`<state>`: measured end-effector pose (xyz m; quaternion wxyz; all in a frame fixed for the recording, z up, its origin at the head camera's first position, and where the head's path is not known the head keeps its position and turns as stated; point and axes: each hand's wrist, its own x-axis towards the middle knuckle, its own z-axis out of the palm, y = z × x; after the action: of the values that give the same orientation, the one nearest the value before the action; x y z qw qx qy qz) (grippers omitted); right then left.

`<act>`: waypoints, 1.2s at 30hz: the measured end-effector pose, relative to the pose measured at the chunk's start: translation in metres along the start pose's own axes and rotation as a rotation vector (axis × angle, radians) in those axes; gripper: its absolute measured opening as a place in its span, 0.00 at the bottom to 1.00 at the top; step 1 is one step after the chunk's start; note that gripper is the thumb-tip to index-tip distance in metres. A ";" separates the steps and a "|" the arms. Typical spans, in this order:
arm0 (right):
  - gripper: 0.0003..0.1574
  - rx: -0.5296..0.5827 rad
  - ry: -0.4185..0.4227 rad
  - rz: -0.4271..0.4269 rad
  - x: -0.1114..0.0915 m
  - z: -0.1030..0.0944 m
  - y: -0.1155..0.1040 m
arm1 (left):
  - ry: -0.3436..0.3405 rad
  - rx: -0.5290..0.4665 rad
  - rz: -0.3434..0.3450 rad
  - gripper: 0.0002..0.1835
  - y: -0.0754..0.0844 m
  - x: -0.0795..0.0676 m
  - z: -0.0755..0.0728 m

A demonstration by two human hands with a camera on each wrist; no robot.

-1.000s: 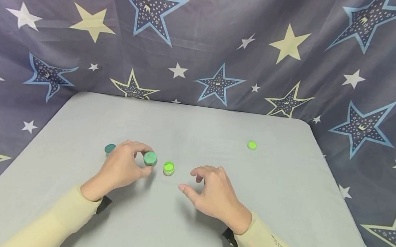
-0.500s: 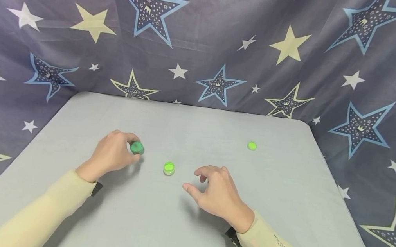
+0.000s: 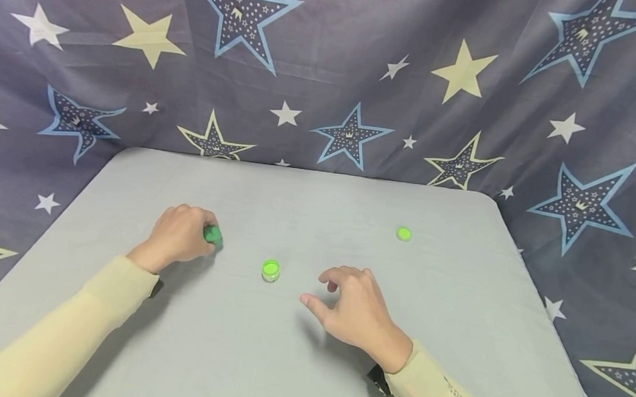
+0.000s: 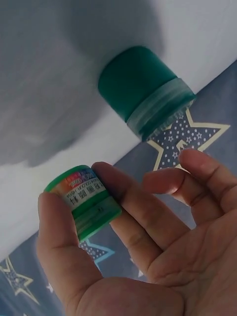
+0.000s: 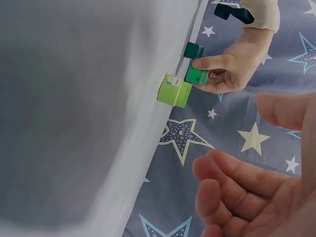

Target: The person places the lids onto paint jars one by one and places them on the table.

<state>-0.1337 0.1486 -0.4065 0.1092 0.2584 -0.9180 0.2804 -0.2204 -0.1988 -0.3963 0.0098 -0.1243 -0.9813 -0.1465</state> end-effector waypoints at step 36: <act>0.23 -0.005 0.008 -0.007 -0.005 0.002 0.010 | 0.051 -0.039 0.051 0.36 0.023 -0.017 0.004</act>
<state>-0.1353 0.1571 -0.4143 0.1147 0.2603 -0.9172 0.2789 -0.1977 -0.1803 -0.3948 0.0359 -0.1458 -0.9742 -0.1686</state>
